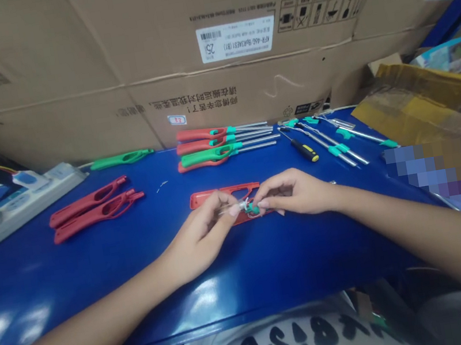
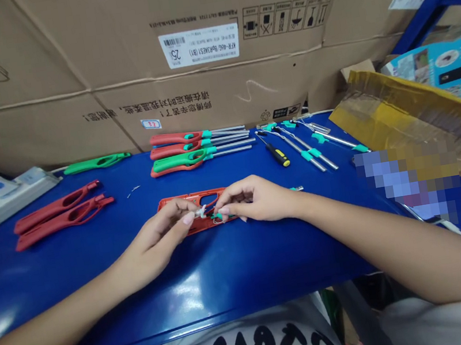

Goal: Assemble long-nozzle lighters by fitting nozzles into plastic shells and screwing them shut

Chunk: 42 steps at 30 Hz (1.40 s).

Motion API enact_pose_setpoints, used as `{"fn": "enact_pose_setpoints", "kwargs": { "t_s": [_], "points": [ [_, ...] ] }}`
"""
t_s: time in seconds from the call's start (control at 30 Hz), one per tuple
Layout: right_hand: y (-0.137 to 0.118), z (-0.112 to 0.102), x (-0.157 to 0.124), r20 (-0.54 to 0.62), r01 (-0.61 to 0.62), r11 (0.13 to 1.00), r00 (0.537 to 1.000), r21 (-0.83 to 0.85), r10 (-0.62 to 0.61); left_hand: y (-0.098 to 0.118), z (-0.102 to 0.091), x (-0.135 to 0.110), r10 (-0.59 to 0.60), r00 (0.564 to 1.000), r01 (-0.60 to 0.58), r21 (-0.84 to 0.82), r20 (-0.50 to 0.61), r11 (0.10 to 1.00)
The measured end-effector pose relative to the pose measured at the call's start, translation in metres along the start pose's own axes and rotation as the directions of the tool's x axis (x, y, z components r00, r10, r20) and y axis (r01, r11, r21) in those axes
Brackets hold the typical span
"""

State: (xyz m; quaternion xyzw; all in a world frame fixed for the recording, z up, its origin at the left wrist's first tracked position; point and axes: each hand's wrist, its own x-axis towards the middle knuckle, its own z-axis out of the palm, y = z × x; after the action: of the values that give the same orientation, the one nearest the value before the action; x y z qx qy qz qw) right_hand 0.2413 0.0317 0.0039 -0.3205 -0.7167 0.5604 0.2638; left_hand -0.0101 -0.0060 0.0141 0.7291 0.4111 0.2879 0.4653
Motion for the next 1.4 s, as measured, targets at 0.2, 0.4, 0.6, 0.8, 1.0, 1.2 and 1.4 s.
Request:
{"fn": "enact_pose_setpoints", "kwargs": {
  "t_s": [0.2,0.4,0.6,0.8,1.0,1.2,1.4],
  "points": [
    [-0.0009,0.0005,0.001,-0.011,0.068,0.992,0.997,-0.108,-0.07,0.0013,-0.0004,0.0033,0.012,1.0,-0.014,0.105,0.022,0.994],
    [0.0002,0.0016,0.0012,0.019,0.106,0.96,0.994,-0.259,-0.105,-0.0045,0.0033,0.0057,0.047,0.998,-0.049,0.042,0.047,0.998],
    [-0.0001,0.0022,0.0004,-0.005,0.063,0.979,0.998,-0.195,-0.065,-0.0047,0.0029,0.0062,0.06,0.998,-0.061,0.052,0.029,0.997],
    [-0.0007,0.0026,0.0006,-0.019,0.038,0.98,0.999,-0.194,-0.043,-0.0063,0.0041,0.0065,0.049,0.999,-0.049,0.059,0.0,0.997],
    [-0.0016,0.0031,0.0009,-0.024,0.048,0.98,0.998,-0.193,-0.054,-0.0063,0.0042,0.0061,0.039,0.999,-0.038,0.047,-0.022,0.998],
    [-0.0036,0.0027,0.0002,-0.019,0.043,0.971,0.999,-0.234,-0.049,-0.0042,0.0042,0.0073,0.029,0.999,-0.028,0.046,-0.029,0.999],
    [-0.0049,0.0027,-0.0002,-0.021,0.056,0.961,0.998,-0.271,-0.064,-0.0056,0.0046,0.0078,0.026,0.999,-0.026,0.023,-0.019,0.999]
  ]
}}
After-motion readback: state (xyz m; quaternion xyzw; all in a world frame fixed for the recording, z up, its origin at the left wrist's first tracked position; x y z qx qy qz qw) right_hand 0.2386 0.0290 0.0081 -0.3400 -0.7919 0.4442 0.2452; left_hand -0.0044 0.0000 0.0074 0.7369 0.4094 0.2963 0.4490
